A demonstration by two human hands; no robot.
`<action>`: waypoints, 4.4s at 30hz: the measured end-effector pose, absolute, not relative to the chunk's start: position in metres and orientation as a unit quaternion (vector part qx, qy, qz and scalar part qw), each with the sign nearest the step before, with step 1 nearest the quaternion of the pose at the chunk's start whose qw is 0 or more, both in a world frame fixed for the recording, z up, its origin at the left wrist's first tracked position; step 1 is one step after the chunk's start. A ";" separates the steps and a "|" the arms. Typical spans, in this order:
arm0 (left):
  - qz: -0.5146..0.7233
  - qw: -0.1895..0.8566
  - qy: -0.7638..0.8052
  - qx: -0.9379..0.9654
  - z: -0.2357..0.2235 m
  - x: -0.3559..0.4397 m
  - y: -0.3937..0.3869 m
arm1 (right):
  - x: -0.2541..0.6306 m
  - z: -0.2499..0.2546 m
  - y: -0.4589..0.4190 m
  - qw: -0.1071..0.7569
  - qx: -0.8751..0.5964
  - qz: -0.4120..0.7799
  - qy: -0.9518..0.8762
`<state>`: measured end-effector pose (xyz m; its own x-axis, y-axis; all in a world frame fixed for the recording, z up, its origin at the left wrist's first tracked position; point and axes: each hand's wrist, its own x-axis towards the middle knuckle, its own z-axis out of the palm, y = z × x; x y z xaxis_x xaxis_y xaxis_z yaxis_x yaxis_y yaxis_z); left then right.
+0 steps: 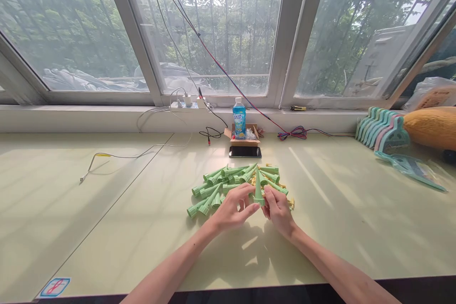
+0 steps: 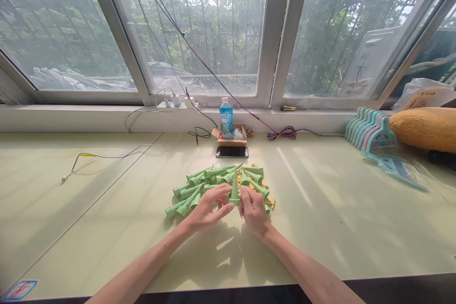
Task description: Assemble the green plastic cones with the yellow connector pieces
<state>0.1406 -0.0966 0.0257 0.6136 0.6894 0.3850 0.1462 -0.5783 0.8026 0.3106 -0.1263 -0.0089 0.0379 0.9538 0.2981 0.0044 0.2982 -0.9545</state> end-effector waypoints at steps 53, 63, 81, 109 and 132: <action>0.388 0.394 0.339 0.761 0.017 0.146 -0.092 | 0.309 -0.012 -0.126 0.574 -0.402 0.318 -0.639; 0.357 0.501 0.359 0.702 0.020 0.147 -0.092 | 0.312 -0.007 -0.126 0.566 -0.414 0.294 -0.649; 0.394 0.388 0.291 0.781 0.023 0.144 -0.099 | 0.310 -0.011 -0.125 0.572 -0.424 0.400 -0.576; 0.358 0.522 0.314 0.707 0.023 0.142 -0.092 | 0.314 -0.023 -0.124 0.556 -0.399 0.320 -0.656; 0.373 0.409 0.289 0.781 0.025 0.144 -0.095 | 0.310 -0.013 -0.124 0.584 -0.448 0.347 -0.581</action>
<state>0.1441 -0.0949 0.0245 0.5549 0.7566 0.3459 0.1462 -0.4980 0.8548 0.3098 -0.1242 -0.0132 0.0841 0.9261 0.3679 0.1160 0.3576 -0.9266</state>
